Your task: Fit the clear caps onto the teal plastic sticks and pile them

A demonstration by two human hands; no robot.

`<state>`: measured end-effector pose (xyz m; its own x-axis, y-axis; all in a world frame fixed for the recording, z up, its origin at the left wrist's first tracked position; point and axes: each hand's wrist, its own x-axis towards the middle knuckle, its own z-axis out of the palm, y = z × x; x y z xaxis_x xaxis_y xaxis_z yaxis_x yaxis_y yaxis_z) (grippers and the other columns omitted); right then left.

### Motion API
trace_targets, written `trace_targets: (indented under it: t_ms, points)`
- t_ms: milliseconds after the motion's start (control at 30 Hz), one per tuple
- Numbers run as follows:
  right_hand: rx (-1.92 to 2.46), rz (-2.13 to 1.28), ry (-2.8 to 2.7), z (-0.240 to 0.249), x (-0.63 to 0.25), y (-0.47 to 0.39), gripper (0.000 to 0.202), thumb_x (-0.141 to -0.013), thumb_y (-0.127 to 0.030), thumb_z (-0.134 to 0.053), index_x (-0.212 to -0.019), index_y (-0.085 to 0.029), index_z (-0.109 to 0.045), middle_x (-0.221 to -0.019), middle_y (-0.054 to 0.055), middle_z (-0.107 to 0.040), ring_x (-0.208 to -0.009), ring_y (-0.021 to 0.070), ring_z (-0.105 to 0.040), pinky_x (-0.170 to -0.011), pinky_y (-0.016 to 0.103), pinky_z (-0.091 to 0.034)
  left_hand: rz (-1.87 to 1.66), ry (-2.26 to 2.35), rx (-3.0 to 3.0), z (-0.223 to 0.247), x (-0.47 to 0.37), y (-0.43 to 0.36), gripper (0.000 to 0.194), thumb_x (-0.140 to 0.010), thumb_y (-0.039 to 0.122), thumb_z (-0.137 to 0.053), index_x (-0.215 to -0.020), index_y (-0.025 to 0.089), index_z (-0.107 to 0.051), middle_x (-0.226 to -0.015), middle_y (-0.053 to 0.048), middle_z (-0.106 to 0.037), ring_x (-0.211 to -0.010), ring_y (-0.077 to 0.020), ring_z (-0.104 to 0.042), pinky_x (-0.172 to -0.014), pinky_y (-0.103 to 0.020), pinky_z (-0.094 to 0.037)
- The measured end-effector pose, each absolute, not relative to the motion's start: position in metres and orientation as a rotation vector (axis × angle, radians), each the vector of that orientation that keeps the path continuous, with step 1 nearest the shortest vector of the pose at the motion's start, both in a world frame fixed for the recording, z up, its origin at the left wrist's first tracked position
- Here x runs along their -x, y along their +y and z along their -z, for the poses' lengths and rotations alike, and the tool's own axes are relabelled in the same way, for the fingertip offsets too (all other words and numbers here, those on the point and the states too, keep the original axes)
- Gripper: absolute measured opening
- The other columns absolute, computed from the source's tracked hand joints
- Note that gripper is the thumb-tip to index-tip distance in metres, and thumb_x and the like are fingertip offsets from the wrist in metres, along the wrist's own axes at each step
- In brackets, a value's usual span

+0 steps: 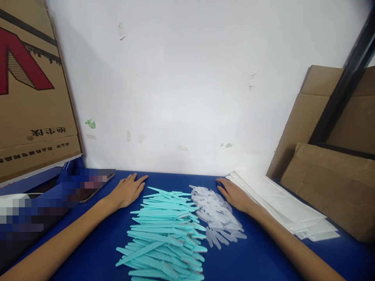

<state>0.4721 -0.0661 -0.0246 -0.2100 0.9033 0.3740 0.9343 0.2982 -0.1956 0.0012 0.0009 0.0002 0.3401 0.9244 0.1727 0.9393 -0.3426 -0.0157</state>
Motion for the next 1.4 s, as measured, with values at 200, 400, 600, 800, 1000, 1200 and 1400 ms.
trace_targets:
  t_ms: [200, 400, 600, 800, 1000, 1200, 1400]
  points:
    - [1.663, 0.104, -2.153, 0.025, -0.472, -0.066, 0.053, -0.103, -0.046, -0.033, -0.140, -0.015, -0.055, -0.143, 0.016, -0.059, -0.134, 0.0301, -0.053, -0.116, 0.047, -0.038, 0.199, -1.731, 2.481, -0.001, -0.001, 0.001, 0.056, -0.103, 0.043, -0.025, -0.154, 0.027, -0.042, -0.152, -0.018, -0.048, -0.144, -0.0380, -0.039, -0.111, -0.056, -0.035]
    - [1.649, 0.112, -2.136, 0.024, -0.470, -0.069, 0.052, -0.103, -0.047, -0.034, -0.139, -0.018, -0.057, -0.142, 0.014, -0.060, -0.133, 0.0308, -0.054, -0.115, 0.048, -0.040, 0.206, -1.713, 2.480, -0.003, -0.001, 0.000, 0.057, -0.103, 0.045, -0.025, -0.153, 0.026, -0.043, -0.150, -0.019, -0.051, -0.142, -0.0379, -0.042, -0.108, -0.056, -0.038]
    - [1.579, 0.218, -2.040, 0.000, -0.458, -0.079, 0.045, -0.104, -0.039, -0.032, -0.136, -0.021, -0.058, -0.132, 0.012, -0.066, -0.120, 0.0305, -0.062, -0.107, 0.049, -0.045, 0.294, -1.585, 2.470, -0.020, -0.006, -0.007, 0.047, -0.100, 0.036, -0.033, -0.135, 0.021, -0.062, -0.131, -0.016, -0.066, -0.123, -0.0348, -0.059, -0.113, -0.062, -0.026]
    - [1.408, 0.255, -2.127, -0.032, -0.424, -0.104, 0.031, -0.103, -0.041, -0.043, -0.116, -0.027, -0.068, -0.118, 0.006, -0.073, -0.112, 0.0282, -0.064, -0.105, 0.046, -0.042, 0.515, -1.259, 2.630, -0.038, -0.018, -0.017, 0.038, -0.105, 0.047, -0.039, -0.120, 0.029, -0.068, -0.123, -0.005, -0.070, -0.119, -0.0269, -0.058, -0.109, -0.047, -0.033]
    - [1.181, 0.261, -2.376, -0.041, -0.397, -0.126, 0.022, -0.102, -0.036, -0.050, -0.106, -0.025, -0.070, -0.112, 0.008, -0.072, -0.107, 0.0263, -0.062, -0.101, 0.046, -0.042, 0.572, -1.041, 2.801, -0.034, -0.033, -0.030, 0.040, -0.106, 0.048, -0.040, -0.123, 0.026, -0.069, -0.122, -0.008, -0.068, -0.117, -0.0259, -0.056, -0.100, -0.040, -0.041]
    - [1.184, 0.157, -2.474, -0.039, -0.396, -0.127, 0.025, -0.102, -0.042, -0.052, -0.103, -0.027, -0.072, -0.105, 0.006, -0.074, -0.104, 0.0259, -0.064, -0.109, 0.049, -0.035, 0.447, -0.989, 2.837, -0.026, -0.036, -0.038, 0.035, -0.108, 0.037, -0.040, -0.124, 0.026, -0.069, -0.120, -0.008, -0.066, -0.106, -0.0245, -0.059, -0.093, -0.039, -0.040]
    - [1.151, 0.145, -2.476, -0.035, -0.396, -0.125, 0.022, -0.102, -0.038, -0.054, -0.103, -0.025, -0.072, -0.100, 0.005, -0.075, -0.097, 0.0237, -0.066, -0.110, 0.051, -0.033, 0.437, -0.948, 2.863, -0.028, -0.038, -0.040, 0.028, -0.107, 0.025, -0.043, -0.113, 0.024, -0.071, -0.110, -0.005, -0.068, -0.099, -0.0209, -0.061, -0.087, -0.034, -0.038]
